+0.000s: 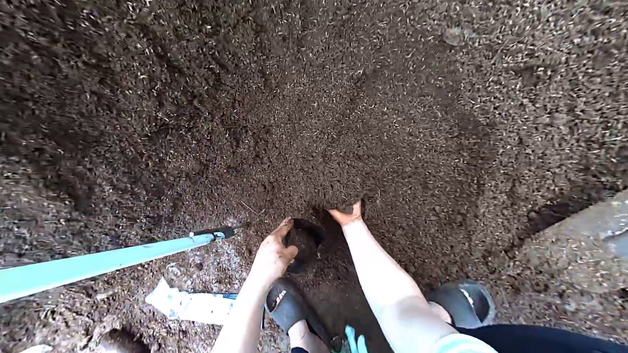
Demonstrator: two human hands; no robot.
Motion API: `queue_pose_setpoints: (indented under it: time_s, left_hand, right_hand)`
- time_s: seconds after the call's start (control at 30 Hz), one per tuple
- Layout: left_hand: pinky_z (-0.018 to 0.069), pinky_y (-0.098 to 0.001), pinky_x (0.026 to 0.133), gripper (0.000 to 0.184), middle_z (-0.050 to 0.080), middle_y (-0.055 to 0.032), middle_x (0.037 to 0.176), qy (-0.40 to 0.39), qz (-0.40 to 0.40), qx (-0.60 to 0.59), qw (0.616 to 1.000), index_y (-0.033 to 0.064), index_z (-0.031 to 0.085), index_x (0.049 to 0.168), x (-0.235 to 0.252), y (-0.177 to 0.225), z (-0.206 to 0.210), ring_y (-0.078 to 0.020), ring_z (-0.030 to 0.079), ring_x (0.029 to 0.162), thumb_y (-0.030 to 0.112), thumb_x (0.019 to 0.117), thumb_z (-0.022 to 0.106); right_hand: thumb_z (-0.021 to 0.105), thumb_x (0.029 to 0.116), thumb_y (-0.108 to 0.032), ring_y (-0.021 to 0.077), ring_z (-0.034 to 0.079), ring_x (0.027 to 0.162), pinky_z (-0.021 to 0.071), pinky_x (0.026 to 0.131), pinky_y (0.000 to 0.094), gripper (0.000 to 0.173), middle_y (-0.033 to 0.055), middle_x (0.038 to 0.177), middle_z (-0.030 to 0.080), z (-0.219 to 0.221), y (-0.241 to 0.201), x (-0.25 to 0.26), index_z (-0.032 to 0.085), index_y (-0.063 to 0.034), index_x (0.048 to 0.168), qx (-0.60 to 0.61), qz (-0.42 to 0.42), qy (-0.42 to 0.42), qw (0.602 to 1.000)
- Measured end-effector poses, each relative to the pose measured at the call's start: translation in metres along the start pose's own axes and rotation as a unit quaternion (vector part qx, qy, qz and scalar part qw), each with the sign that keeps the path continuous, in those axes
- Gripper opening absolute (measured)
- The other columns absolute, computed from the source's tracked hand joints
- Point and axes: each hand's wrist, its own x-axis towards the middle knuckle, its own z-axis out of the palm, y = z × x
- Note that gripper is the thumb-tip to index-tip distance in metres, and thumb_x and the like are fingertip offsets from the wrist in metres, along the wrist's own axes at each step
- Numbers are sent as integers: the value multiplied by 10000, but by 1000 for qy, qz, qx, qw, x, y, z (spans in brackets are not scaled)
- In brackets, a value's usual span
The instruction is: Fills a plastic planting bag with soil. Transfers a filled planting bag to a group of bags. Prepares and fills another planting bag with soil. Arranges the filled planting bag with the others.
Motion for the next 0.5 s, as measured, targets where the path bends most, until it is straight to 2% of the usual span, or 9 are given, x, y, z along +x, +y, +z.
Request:
queue_pose_setpoints:
  time_s: [0.07,0.13,0.23,0.3,0.33,0.4,0.43,0.47,0.5]
  left_hand:
    - [579,-339,793,629,382,-63,1640,-3,-2,-12,1000,139,445,1559,8,10,4,-141,696,936,47,955,591]
    - [586,-350,815,625,382,-69,1639,-6,1,-14,1000,134,440,1562,12,15,7,-152,703,950,67,962,600]
    - [585,-375,839,622,455,-119,1580,-1,0,-8,1000,123,423,1568,16,17,8,-178,707,942,91,975,606]
    - [585,-410,845,605,593,-178,1402,8,0,-12,1000,95,441,1547,15,15,11,-221,710,912,97,968,617]
    - [581,-427,841,562,642,-195,1277,13,-3,-13,1000,69,474,1502,14,13,13,-240,705,894,102,963,629]
    - [582,-452,873,502,666,-207,1192,23,-14,-2,1000,24,509,1432,8,10,16,-268,712,929,106,956,644]
    - [576,-459,890,463,662,-210,1172,29,-20,3,999,-3,518,1384,3,7,19,-275,708,951,115,956,650]
    - [571,-467,909,471,658,-218,1180,37,-21,4,999,-17,514,1378,-4,2,22,-284,705,977,126,952,658]
    - [566,-476,932,510,654,-227,1209,45,-18,4,999,-19,498,1405,-11,-2,25,-296,704,1008,134,948,666]
  right_hand:
    - [166,1028,-677,231,647,1017,575,836,486,664,84,1106,649,5,-16,-10,496,-168,1300,-47,20,-27,998]
    - [181,1023,-695,213,684,917,597,770,453,669,69,987,691,16,-29,-30,562,-171,1189,-86,48,-47,994]
    - [267,953,-801,235,705,950,607,802,465,750,86,1024,723,30,-37,-61,623,-183,1186,-128,122,-129,976]
    - [348,919,-823,244,720,941,618,791,456,758,93,1027,736,37,-35,-80,645,-174,1173,-166,178,-156,957]
    - [349,927,-812,250,714,955,614,804,460,750,98,1043,728,39,-33,-89,629,-168,1191,-195,206,-155,946]
    - [335,998,-713,237,712,964,611,818,443,656,92,1059,727,42,-29,-103,623,-165,1217,-271,245,-164,916]
    - [289,1060,-607,213,709,954,609,809,420,569,78,1050,724,49,-27,-112,611,-168,1226,-331,243,-158,898]
    - [300,1100,-490,191,699,935,603,793,400,460,66,1034,707,59,-24,-122,590,-161,1240,-398,226,-128,880]
    - [374,1106,-407,181,682,934,589,793,394,366,65,1044,683,70,-20,-132,575,-149,1271,-458,203,-92,860]
